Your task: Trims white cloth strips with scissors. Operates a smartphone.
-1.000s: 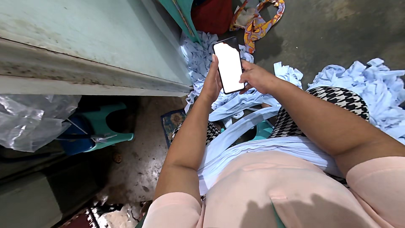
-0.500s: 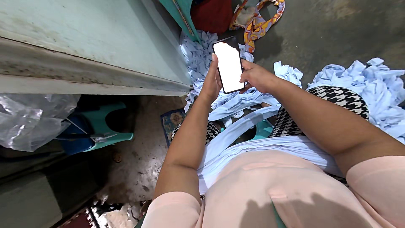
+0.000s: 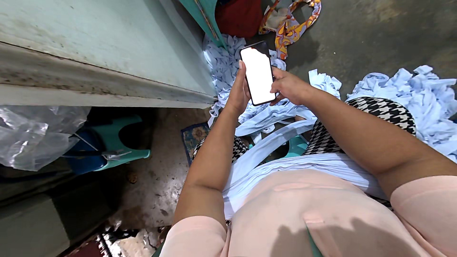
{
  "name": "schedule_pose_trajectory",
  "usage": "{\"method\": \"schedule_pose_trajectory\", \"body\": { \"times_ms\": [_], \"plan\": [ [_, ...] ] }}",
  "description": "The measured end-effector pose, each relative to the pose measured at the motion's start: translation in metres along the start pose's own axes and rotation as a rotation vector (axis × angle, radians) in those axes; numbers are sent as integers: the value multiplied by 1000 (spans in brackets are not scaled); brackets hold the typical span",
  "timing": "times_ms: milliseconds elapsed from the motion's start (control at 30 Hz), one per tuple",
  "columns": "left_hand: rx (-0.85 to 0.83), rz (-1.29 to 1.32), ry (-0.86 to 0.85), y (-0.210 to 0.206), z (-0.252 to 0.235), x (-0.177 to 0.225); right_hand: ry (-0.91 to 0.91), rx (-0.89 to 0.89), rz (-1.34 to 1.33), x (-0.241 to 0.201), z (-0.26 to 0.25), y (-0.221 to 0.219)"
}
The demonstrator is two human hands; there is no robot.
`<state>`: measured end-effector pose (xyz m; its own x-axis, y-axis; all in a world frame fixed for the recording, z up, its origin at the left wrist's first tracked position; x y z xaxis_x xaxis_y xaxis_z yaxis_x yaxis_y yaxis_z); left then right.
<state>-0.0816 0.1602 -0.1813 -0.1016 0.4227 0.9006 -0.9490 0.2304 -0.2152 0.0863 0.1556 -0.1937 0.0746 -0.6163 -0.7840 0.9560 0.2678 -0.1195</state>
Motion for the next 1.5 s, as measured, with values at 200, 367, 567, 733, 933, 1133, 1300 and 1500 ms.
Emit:
{"method": "schedule_pose_trajectory", "body": {
  "times_ms": [200,367,567,733,933,1133,1300,1500],
  "plan": [
    [3,-1,-5,0,-1,0,0,5,18,-3,3,-1],
    [0,7,-7,0,0,0,-5,7,13,-2,2,-1],
    [4,8,2,1,-1,-1,-5,2,-2,-2,2,-1],
    [-1,12,4,1,-1,-1,-7,5,-5,-2,2,-1],
    [-2,7,8,1,-1,0,-11,9,-1,-3,2,0],
    [5,5,10,0,0,1,-1,7,-2,-3,3,-1],
    [-1,8,7,0,0,0,-1,11,7,-3,4,-1],
    [-5,4,-2,0,-1,0,-39,22,-30,-3,3,-1]
  ]
}}
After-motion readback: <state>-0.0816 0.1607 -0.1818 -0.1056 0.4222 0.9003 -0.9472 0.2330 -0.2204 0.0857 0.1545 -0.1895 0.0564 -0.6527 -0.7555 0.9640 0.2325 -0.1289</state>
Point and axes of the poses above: each hand's wrist, its own z-axis away from the middle knuckle, its own y-axis out of the back of the hand, x = y × z, the point moved 2 cm from there along -z, towards the middle knuckle, and after that the axes turned 5 degrees about x, right-handed, at the moved point
